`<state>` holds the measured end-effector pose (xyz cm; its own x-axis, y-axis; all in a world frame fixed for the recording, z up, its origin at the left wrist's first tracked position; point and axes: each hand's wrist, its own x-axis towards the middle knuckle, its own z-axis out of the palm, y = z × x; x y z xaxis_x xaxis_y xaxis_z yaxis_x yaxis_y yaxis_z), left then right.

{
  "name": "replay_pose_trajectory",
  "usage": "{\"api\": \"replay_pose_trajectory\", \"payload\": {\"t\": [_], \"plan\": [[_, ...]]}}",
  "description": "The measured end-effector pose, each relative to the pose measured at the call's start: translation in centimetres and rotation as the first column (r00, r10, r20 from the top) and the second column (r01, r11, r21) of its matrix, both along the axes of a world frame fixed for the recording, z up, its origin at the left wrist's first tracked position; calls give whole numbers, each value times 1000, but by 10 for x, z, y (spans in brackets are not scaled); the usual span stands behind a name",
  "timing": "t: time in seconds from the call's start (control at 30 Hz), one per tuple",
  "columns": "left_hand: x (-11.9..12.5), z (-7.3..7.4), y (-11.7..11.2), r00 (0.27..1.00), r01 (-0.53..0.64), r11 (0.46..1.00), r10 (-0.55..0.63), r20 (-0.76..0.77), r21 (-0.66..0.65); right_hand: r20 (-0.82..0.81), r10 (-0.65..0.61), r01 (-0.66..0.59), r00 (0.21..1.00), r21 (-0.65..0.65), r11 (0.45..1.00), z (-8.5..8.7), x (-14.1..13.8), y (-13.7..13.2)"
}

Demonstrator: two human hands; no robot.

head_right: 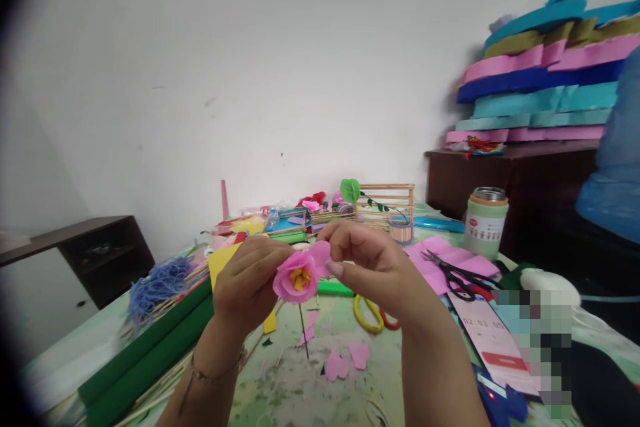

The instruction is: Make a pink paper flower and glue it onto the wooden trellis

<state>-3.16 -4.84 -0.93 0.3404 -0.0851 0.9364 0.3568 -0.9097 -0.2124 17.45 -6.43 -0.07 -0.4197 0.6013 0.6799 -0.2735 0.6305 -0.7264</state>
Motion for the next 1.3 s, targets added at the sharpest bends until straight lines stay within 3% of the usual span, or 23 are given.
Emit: {"api": "replay_pose_trajectory", "payload": {"t": [0.17, 0.33, 0.47, 0.67, 0.8, 1.0, 1.17, 1.3], "plan": [[0, 0, -2, 999, 52, 999, -52, 0, 5, 70, -196, 190, 978, 82, 978, 2, 5, 0], [1, 0, -2, 996, 90, 996, -90, 6, 11, 44, -156, 152, 987, 79, 985, 5, 0, -9], [2, 1, -2, 993, 114, 993, -114, 17, 10, -18, -213, 212, 977, -22, 977, 8, -7, -16], [1, 1, -1, 998, 66, 998, -66, 6, -12, -9, -431, 422, 902, -189, 887, 8, -4, -12], [2, 0, 0, 998, 69, 997, -69, -13, -36, -59, -477, 459, 877, -197, 866, 6, 0, -8], [2, 3, -4, 994, 105, 994, -105, -17, -10, -145, -431, 398, 891, -212, 893, 8, 0, -9], [1, 2, -11, 994, 108, 994, -108, -6, -8, -111, -492, 474, 863, -155, 867, 10, -3, -16], [1, 2, -14, 990, 141, 987, -141, 4, -78, -12, -597, 597, 802, -7, 802, 11, -5, -27]]}}
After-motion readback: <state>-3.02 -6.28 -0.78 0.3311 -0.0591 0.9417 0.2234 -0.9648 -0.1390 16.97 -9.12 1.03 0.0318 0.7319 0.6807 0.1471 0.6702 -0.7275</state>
